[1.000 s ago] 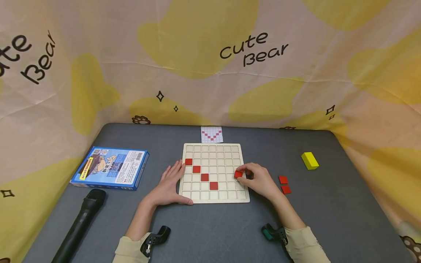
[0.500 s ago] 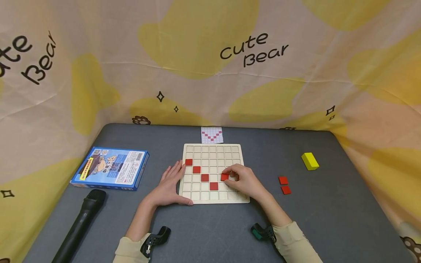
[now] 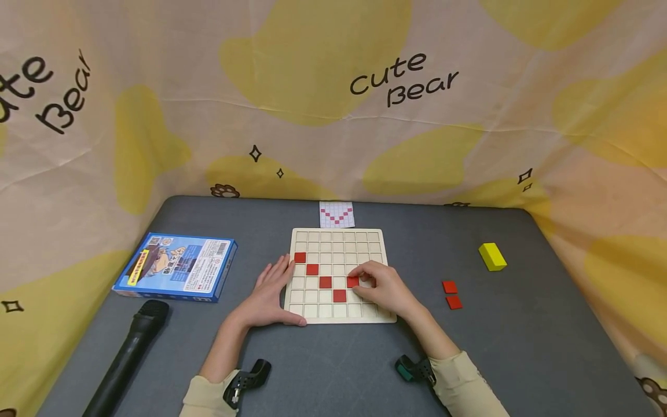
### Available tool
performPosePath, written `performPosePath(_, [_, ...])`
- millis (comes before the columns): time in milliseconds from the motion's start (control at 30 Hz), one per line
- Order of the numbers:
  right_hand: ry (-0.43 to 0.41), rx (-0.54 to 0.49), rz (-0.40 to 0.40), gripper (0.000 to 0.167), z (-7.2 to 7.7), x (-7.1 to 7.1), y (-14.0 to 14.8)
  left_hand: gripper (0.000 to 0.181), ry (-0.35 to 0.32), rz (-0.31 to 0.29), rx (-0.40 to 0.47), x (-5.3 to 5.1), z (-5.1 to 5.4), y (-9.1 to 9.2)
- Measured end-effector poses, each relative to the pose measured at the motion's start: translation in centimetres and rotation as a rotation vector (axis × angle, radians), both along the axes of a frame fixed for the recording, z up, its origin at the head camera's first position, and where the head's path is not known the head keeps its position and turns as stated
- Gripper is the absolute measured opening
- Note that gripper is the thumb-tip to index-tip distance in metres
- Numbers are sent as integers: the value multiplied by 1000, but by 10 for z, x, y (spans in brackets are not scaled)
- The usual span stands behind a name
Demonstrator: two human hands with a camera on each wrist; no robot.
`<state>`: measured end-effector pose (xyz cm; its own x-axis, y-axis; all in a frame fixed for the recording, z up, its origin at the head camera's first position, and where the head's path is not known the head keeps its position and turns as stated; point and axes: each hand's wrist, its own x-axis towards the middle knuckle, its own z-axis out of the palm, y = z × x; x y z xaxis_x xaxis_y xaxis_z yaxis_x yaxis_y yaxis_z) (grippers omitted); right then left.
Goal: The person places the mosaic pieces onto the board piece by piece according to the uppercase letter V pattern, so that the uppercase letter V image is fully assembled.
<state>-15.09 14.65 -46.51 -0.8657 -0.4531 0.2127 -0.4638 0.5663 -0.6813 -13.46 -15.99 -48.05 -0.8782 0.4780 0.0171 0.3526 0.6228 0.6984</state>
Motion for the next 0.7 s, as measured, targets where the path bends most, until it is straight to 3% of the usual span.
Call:
performPosePath(300, [-21, -66, -71, 22, 3, 5, 19, 126, 4, -7, -7, 0, 1, 0])
performPosePath(700, [-25, -19, -252, 23, 6, 15, 74, 127, 19, -6, -4, 0, -2, 0])
